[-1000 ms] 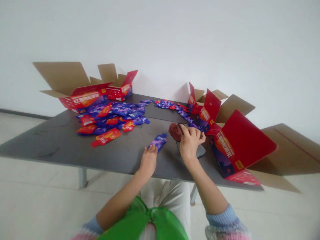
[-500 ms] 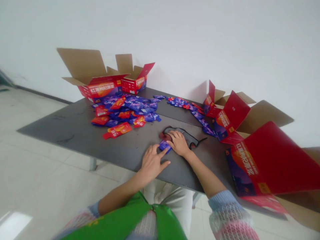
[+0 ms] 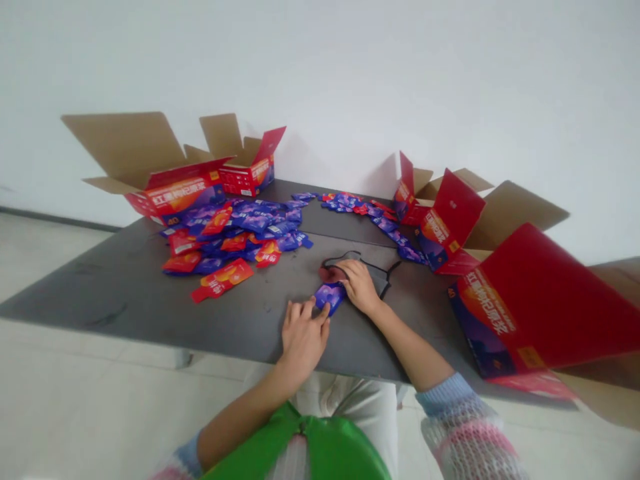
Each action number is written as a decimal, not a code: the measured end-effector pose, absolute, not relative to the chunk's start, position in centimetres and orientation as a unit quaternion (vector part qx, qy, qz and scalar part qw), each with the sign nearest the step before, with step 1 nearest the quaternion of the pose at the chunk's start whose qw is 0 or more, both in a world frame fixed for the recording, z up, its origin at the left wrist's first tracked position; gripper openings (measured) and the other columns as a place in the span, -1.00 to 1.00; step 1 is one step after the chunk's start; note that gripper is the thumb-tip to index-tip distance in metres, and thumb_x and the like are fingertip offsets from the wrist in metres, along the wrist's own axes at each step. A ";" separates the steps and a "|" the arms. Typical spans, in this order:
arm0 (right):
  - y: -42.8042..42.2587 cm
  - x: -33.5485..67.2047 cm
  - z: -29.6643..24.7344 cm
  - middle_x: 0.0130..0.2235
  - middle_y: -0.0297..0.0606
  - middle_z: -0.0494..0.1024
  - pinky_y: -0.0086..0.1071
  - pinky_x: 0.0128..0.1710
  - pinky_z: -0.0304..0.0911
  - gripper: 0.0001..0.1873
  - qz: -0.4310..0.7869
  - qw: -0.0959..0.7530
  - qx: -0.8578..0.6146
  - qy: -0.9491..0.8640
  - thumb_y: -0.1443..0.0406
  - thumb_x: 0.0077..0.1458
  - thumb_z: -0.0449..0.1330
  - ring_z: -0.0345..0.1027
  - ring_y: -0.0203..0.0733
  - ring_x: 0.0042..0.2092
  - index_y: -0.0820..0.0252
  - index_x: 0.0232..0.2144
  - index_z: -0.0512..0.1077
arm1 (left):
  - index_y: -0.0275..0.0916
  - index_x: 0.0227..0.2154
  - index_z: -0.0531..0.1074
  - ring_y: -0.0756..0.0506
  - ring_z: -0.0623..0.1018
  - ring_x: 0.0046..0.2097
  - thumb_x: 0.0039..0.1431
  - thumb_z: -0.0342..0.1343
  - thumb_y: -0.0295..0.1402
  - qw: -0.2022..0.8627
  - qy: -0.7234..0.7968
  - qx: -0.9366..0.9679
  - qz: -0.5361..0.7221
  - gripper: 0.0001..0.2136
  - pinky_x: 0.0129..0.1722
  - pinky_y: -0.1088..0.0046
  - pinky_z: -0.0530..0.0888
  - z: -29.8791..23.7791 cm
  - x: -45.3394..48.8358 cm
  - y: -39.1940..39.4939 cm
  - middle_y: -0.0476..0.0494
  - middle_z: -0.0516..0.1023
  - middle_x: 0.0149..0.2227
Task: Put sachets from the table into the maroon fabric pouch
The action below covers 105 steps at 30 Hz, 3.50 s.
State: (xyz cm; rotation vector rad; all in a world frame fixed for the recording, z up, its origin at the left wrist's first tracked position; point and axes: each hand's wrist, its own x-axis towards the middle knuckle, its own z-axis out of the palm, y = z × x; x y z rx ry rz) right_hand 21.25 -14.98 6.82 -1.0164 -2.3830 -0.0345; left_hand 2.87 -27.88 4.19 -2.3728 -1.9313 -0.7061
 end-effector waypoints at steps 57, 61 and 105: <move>-16.6 24.4 12.6 0.16 0.00 0.46 -0.15 0.07 0.18 -0.52 -0.108 0.183 -0.564 -0.798 0.21 0.43 -0.19 0.28 0.05 0.14 0.18 0.19 0.36 | 0.06 0.03 0.62 -0.32 0.36 0.04 0.35 0.05 -0.20 -0.006 -0.625 -0.740 -0.248 -0.69 0.03 0.07 0.31 4.0 2.4 -27.9 -0.10 0.51 0.18; -20.9 21.2 11.4 0.21 -0.12 0.45 -0.10 0.05 0.13 -0.52 -0.064 0.112 -0.448 -0.885 0.23 0.40 -0.08 0.24 0.05 0.14 -0.04 0.29 0.31 | 0.05 0.04 0.62 -0.34 0.35 0.06 0.36 0.03 -0.19 -0.008 -0.617 -0.746 -0.250 -0.68 0.03 0.05 0.30 3.9 2.2 -27.8 -0.14 0.48 0.19; -23.5 23.1 6.7 0.25 -0.23 0.48 -0.08 0.17 0.07 -0.48 -0.034 0.124 -0.507 -0.853 0.42 0.31 -0.10 0.17 -0.08 0.32 0.01 0.18 0.43 | 0.05 0.12 0.55 -0.34 0.33 0.11 0.38 -0.02 -0.18 -0.023 -0.597 -0.763 -0.247 -0.63 0.11 0.05 0.27 3.8 1.8 -28.0 -0.16 0.43 0.26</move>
